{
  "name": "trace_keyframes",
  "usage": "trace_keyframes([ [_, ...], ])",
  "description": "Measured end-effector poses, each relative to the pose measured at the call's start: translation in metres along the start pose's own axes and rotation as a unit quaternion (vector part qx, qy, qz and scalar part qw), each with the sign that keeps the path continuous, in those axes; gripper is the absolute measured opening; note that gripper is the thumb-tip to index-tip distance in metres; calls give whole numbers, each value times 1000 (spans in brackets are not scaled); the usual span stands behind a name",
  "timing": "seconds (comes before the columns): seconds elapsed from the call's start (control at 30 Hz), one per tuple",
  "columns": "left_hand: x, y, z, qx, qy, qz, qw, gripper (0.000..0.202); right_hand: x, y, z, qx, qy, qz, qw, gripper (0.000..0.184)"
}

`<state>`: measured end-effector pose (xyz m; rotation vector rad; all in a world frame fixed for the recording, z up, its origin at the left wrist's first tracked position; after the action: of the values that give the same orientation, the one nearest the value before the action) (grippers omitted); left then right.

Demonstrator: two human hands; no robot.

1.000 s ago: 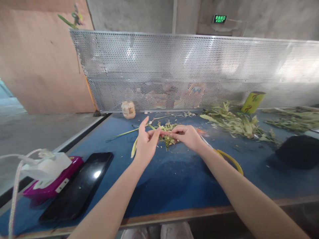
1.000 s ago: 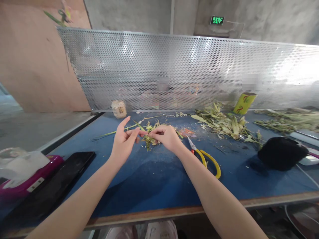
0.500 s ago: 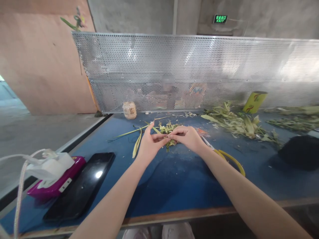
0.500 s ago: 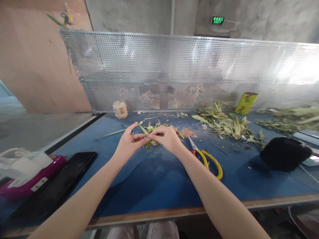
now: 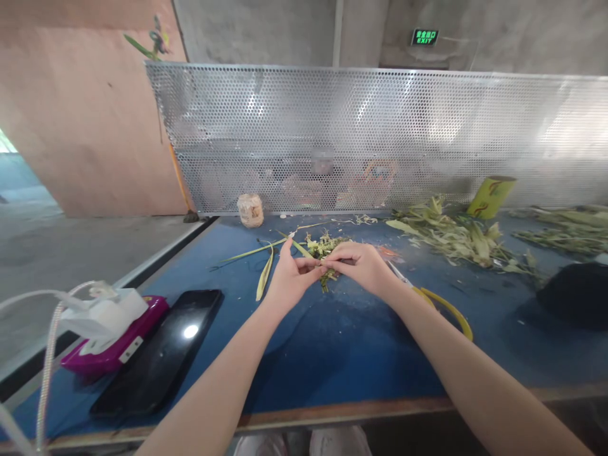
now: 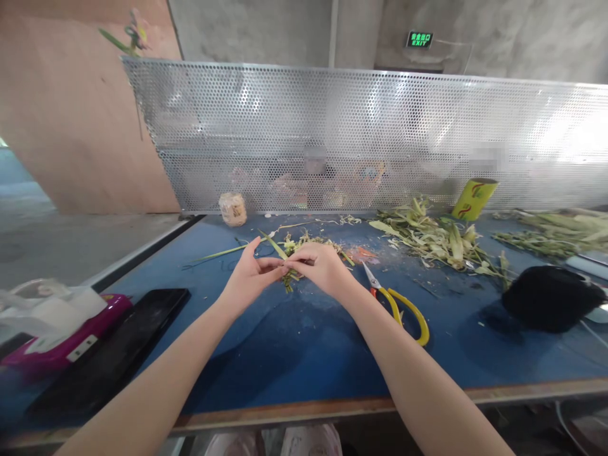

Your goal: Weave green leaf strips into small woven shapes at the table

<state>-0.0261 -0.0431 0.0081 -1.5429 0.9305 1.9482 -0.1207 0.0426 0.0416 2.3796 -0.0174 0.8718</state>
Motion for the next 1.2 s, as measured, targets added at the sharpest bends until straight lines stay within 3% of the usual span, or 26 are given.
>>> trace_keyframes([
  [0.07,-2,0,1,2,-8,14,1000,103,1,0,-2,-21,5,-5,1000,8],
  [0.2,-6,2,1,3,-26,45,999,107,-7,0,-3,-40,143,53,987,32],
  [0.27,-7,3,1,1,-28,53,998,108,-9,0,-1,-29,172,66,982,31],
  [0.4,-9,3,-4,-24,-22,60,998,105,-8,1,0,-16,124,45,991,17],
  [0.5,-12,2,-7,-33,-15,67,997,103,-7,1,-2,-14,101,53,993,19],
  [0.7,-14,1,-6,-2,-6,77,997,100,-7,0,3,60,129,80,987,19],
  [0.9,-17,1,-5,3,10,79,997,100,-13,-1,0,55,125,87,987,10],
  [1.2,-19,1,-7,-3,44,95,995,99,-9,-2,-8,84,70,65,992,13],
])
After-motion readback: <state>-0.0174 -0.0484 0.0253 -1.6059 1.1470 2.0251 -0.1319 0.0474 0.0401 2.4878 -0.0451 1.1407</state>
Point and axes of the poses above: each hand's wrist, its own y-axis towards the middle knuckle, its own z-axis out of the palm, x = y × z, the point moved 6 cm from there along y, towards the middle knuckle, and after that the axes turned 3 degrees about -y, right-handed, at the moved point
